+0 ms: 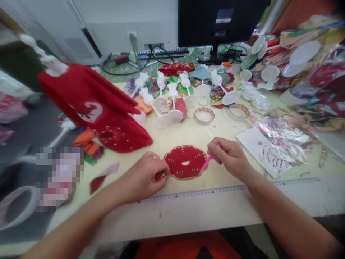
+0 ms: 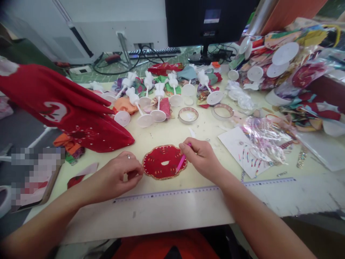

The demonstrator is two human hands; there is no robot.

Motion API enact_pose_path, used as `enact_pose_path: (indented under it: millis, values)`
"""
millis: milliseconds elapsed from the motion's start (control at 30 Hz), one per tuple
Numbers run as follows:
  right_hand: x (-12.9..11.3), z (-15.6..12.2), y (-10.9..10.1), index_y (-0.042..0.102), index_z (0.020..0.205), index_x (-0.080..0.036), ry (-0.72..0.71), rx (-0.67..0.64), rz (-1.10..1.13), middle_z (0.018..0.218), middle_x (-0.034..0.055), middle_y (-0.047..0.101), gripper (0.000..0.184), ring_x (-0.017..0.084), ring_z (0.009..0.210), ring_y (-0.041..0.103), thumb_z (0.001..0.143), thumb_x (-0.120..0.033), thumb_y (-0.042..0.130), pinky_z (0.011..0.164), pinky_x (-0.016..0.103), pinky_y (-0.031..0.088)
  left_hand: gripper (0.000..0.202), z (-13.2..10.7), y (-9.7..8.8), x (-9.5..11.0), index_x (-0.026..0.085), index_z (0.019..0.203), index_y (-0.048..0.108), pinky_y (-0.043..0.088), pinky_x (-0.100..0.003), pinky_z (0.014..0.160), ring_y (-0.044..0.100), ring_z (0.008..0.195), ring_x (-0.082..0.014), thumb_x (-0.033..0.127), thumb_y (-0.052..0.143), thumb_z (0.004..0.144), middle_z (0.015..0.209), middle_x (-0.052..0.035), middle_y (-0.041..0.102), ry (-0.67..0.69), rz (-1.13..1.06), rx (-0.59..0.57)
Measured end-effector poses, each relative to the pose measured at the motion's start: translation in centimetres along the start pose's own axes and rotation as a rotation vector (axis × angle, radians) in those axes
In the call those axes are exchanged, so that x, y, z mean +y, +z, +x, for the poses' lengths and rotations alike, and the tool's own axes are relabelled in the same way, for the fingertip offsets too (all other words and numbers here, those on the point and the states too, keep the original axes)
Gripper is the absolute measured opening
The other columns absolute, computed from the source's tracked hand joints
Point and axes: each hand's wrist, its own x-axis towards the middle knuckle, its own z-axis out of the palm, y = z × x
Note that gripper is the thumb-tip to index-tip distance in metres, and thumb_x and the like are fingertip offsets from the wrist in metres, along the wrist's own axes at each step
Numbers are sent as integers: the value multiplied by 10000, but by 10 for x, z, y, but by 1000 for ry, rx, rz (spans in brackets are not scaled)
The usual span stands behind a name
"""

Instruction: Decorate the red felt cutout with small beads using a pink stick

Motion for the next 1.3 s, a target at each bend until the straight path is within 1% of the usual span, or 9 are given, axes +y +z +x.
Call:
enact_pose_path:
  millis: [100, 200, 367, 500, 600, 700, 867, 1100, 1300]
  values:
    - [1, -1, -1, 493, 611, -181, 0, 7, 3, 486, -54, 401, 338, 72, 456, 365, 903, -347, 455, 459, 229, 296, 179, 8, -1, 6, 175, 601, 504, 374, -255, 648, 461, 596, -115, 84, 497, 755, 549, 40, 503, 53, 54, -97]
    - [1, -1, 1, 487, 605, -183, -4, -2, 4, 482, -55, 402, 333, 73, 456, 368, 900, -334, 459, 466, 233, 300, 164, 19, 5, 11, 176, 601, 515, 386, -291, 702, 457, 574, -114, 89, 506, 739, 559, 41, 524, 144, 117, -161]
    - [0, -1, 3, 466, 601, -186, -32, -2, 24, 486, -55, 415, 322, 70, 457, 376, 898, -309, 459, 469, 229, 308, 159, 31, 17, 12, 187, 610, 543, 394, -333, 725, 500, 587, -140, 111, 507, 744, 593, 22, 586, 211, 228, -190]
    - [0, 0, 3, 461, 607, -183, -39, -5, 21, 495, -53, 425, 313, 69, 463, 384, 895, -306, 460, 471, 225, 314, 141, 37, 17, 16, 186, 617, 552, 393, -315, 673, 516, 606, -152, 113, 511, 731, 624, 7, 605, 226, 252, -202]
    - [0, 0, 3, 463, 607, -181, -47, -2, 16, 495, -54, 422, 315, 68, 460, 382, 893, -313, 459, 466, 223, 314, 132, 42, 16, 20, 179, 619, 547, 396, -311, 677, 505, 599, -148, 101, 506, 717, 630, -1, 602, 251, 231, -197]
    - [0, 0, 2, 467, 606, -180, -51, -4, 14, 489, -55, 416, 320, 68, 454, 380, 893, -321, 456, 462, 222, 313, 134, 47, 18, 22, 176, 602, 529, 395, -319, 682, 478, 558, -141, 105, 504, 713, 587, -2, 571, 250, 214, -213]
    - [1, -1, 3, 475, 610, -181, -44, -8, 10, 486, -53, 425, 326, 72, 455, 387, 894, -341, 454, 466, 223, 316, 156, 53, 23, 24, 179, 575, 480, 386, -324, 658, 444, 515, -129, 118, 507, 716, 539, 11, 526, 189, 227, -261]
    - [1, -2, 5, 483, 611, -178, -76, -64, 13, 505, -45, 460, 326, 73, 470, 410, 892, -342, 457, 478, 219, 332, 158, 56, 29, 23, 183, 574, 476, 388, -326, 655, 418, 503, -120, 111, 502, 713, 543, 14, 540, 188, 238, -287]
    - [0, -2, 5, 493, 613, -174, -69, -88, -52, 509, -35, 469, 340, 80, 480, 424, 892, -364, 449, 481, 226, 322, 160, 58, 30, 21, 180, 562, 472, 384, -319, 622, 404, 493, -117, 108, 505, 702, 538, 12, 534, 193, 243, -295]
